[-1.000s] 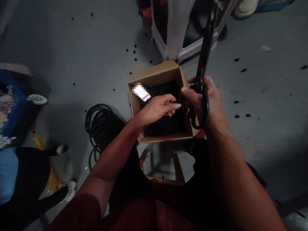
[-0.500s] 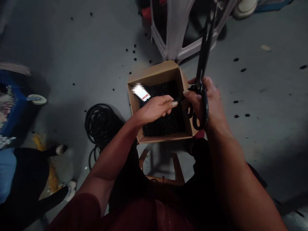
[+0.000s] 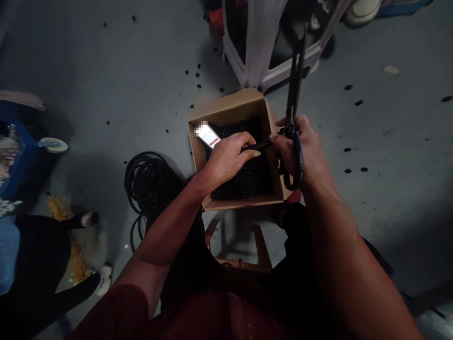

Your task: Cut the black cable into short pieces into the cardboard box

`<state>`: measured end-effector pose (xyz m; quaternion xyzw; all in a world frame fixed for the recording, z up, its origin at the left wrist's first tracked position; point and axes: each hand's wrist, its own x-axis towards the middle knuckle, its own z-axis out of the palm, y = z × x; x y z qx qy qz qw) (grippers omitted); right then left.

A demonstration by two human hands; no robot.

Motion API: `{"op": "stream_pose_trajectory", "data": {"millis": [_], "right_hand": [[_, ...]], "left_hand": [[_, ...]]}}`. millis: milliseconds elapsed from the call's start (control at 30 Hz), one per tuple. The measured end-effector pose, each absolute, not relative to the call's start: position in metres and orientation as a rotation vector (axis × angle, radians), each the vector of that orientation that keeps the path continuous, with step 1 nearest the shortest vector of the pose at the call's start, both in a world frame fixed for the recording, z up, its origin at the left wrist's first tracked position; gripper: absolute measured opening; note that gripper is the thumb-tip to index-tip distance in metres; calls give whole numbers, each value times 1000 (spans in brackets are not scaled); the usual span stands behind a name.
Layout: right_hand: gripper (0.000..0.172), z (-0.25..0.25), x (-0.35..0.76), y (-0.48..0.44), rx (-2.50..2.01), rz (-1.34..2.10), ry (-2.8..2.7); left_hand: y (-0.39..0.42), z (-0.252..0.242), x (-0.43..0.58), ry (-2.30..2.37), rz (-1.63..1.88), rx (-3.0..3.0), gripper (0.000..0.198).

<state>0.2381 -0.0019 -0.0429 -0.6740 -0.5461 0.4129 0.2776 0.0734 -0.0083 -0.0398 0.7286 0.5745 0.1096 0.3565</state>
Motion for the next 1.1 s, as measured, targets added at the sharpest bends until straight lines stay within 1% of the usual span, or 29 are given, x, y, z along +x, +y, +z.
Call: {"op": "stream_pose_trajectory", "data": {"millis": [167, 300, 567, 667, 800, 900, 1000, 1100], "right_hand": [[22, -44, 234, -2, -1885, 1176, -1469], [24, -45, 231, -2, -1926, 1151, -1476], [29, -53, 236, -1, -1868, 1146, -1437], [30, -57, 238, -2, -1792, 1158, -1421], [31, -54, 235, -6, -1713, 1256, -1383], [40, -52, 233, -11, -1736, 1302, -1451], [48, -53, 231, -16, -1709, 1357, -1567], [48, -56, 229, -21, -1590, 1420, -1678]], "left_hand": [[-9, -38, 70, 1502, 177, 1979, 20], [-10, -39, 70, 1513, 116, 2013, 26], [-8, -38, 71, 1477, 198, 1915, 24], [-8, -36, 69, 1488, 273, 1855, 24], [-1, -33, 55, 1565, 486, 1723, 22], [7, -30, 37, 1655, 652, 1608, 23], [14, -26, 21, 1753, 738, 1516, 24], [18, -25, 14, 1790, 785, 1467, 25]]}}
